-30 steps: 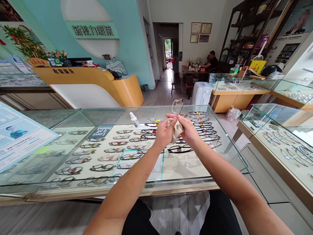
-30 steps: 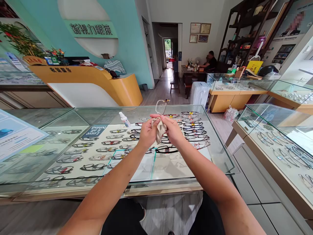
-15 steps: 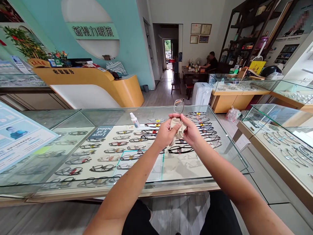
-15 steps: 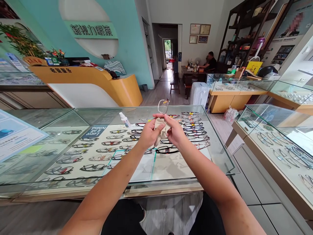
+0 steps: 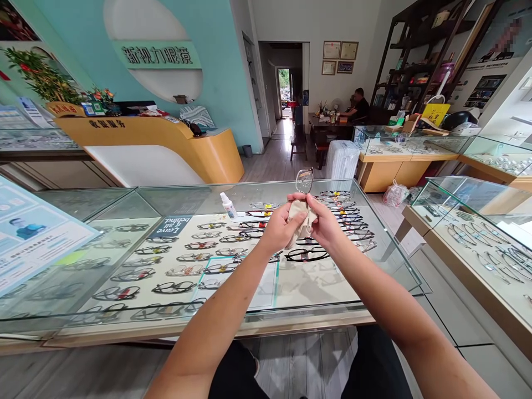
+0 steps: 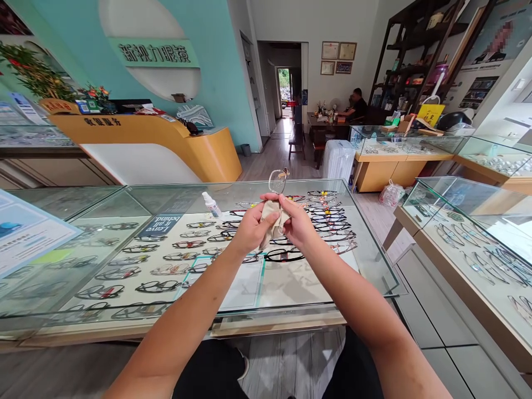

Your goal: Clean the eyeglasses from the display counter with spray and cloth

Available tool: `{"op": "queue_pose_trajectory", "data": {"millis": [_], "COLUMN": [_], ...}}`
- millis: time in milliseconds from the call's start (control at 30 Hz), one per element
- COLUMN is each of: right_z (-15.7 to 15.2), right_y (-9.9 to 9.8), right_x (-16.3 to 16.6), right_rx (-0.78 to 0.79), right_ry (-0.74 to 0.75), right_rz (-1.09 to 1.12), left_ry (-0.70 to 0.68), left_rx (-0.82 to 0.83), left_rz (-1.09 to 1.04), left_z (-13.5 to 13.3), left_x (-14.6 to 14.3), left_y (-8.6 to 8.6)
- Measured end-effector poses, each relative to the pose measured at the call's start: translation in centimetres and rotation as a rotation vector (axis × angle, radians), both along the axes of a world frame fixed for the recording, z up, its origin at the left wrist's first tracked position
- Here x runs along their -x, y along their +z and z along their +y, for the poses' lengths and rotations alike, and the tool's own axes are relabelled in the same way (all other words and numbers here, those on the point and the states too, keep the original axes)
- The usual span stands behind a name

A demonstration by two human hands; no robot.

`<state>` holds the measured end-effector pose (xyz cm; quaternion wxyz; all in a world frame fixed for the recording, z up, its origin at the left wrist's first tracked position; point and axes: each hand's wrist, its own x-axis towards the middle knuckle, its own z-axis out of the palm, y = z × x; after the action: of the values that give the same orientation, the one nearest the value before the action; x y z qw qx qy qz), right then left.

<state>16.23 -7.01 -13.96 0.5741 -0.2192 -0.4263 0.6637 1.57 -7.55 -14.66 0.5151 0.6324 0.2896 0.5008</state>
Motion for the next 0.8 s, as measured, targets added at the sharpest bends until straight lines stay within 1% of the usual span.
{"op": "queue_pose_trajectory", "data": {"millis": [67,133,200,333,400,467,533,633,800], "right_z": [-0.6,-1.1,-1.2,-0.3,0.3,0.8,1.1,1.2,0.9], "right_y": [0.0,0.2,0.3,0.6,0.7,0.9,1.1,1.1,0.9], "right_x": [0.5,0.8,0.8,-0.3,-1.1,-1.9,-2.6,-3.1,-3.0], "right_rx": [-0.027,-0.047,-0.049,-0.07,-0.089,-0.116,-0.174,-0.288,-0.403], "right_ry": [0.027,0.046,0.028,-0.061,-0.111,-0.135,-0.139,-0.12,-0.038], "right_rz": [-0.039,-0.068,-0.08,-0.038,-0.019,-0.048,-0.12,-0.245,-0.392], "left_ry": [0.114,0.181,0.172,0.08,0.086,0.126,0.166,0.186,0.194], "left_rx": [0.027,0.047,0.059,0.114,0.14,0.151,0.172,0.217,0.221], "left_rz": [-0.033,-0.069,-0.106,-0.158,-0.197,-0.266,-0.354,-0.451,-0.451], "left_z": [0.1,0.2,0.5,1.4,2.0,2.5,2.9,3.2,3.1], "left_x": [-0.3,-0.6,-0.7,-0.3,0.1,0.4,0.6,0.9,1.1], "left_y": [-0.2,-0.4,-0.5,-0.7,-0.9,-0.9,-0.7,-0.4,0.0]}}
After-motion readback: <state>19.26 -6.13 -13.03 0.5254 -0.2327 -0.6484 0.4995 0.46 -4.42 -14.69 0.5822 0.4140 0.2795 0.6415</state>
